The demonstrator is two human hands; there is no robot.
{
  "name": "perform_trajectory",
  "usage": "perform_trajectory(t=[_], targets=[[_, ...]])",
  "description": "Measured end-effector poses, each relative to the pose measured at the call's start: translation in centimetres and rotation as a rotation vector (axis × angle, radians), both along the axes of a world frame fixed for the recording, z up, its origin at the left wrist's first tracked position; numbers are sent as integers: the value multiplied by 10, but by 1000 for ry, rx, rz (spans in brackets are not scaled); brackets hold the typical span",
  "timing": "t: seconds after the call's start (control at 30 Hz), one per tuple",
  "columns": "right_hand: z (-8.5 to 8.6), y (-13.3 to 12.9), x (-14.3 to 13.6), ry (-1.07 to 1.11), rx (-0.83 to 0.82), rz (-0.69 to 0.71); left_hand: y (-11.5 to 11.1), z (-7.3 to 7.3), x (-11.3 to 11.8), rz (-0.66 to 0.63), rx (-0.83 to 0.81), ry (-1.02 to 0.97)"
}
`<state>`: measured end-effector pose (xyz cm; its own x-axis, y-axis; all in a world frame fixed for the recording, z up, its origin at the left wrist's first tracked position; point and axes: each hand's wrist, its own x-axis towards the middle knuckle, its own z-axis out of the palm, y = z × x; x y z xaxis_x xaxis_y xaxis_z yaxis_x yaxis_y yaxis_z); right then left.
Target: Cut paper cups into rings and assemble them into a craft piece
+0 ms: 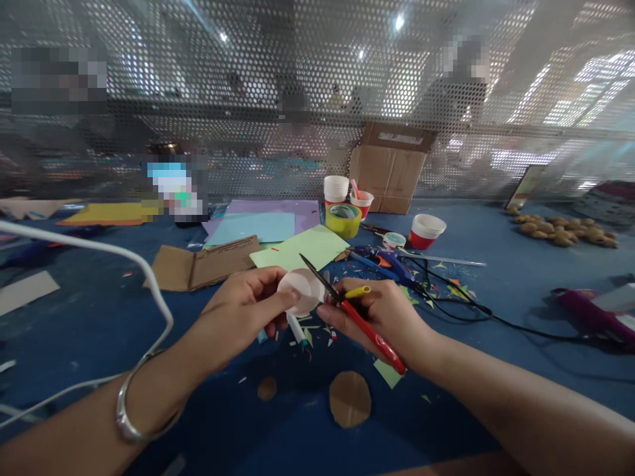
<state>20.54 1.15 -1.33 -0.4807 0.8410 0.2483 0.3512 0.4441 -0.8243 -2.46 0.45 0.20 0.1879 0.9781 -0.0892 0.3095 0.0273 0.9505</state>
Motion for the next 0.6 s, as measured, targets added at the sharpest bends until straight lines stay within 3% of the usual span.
perform_trajectory(t=[0.37, 0.6], targets=[[2, -6, -7, 27, -188, 101, -2, -4, -2, 45, 47, -72], [0, -5, -7, 6, -162, 106, -5, -3, 0, 1, 24, -163]])
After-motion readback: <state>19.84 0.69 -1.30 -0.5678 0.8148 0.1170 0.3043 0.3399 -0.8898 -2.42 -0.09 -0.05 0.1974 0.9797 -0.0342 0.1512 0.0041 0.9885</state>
